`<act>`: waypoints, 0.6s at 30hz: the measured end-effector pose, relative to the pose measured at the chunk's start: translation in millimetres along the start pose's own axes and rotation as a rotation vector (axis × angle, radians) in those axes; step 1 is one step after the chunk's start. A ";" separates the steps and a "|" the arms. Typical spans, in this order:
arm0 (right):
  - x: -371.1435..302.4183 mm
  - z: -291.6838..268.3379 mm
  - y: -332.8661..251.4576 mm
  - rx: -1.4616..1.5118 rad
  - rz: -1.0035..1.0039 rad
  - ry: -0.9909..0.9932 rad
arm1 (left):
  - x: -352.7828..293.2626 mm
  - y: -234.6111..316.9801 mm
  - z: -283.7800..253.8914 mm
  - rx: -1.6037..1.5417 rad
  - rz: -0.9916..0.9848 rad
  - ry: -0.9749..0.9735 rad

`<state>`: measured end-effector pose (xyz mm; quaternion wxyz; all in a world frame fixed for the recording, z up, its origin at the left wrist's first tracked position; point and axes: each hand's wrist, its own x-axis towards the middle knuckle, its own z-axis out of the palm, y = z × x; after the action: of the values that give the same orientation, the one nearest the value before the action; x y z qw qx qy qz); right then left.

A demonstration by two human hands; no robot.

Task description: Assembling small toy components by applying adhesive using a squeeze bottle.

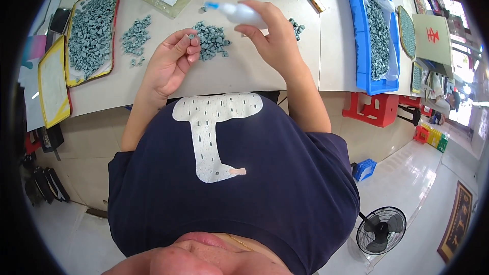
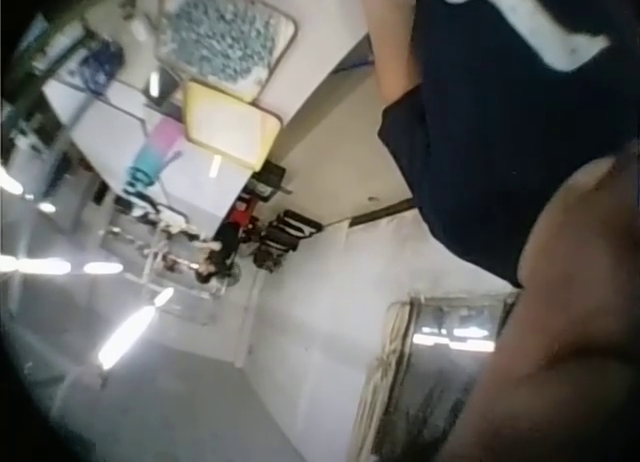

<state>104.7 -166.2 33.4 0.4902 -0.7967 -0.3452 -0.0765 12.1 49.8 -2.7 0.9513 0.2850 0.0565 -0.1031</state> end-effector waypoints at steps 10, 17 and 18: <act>-3.0 -3.1 -11.0 -0.307 -0.269 -0.030 | 2.0 -1.1 -14.5 -0.129 0.024 -0.079; -0.1 1.3 -20.3 -0.472 -0.363 -0.001 | 1.0 -0.6 -18.9 -0.123 0.044 -0.066; -0.1 1.8 -20.7 -0.472 -0.364 -0.002 | 1.2 -0.5 -19.4 -0.120 0.048 -0.069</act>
<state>91.3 -158.9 47.5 0.2693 -0.8138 -0.4553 -0.2405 12.2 60.0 -19.3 0.9702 0.2252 0.0231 -0.0865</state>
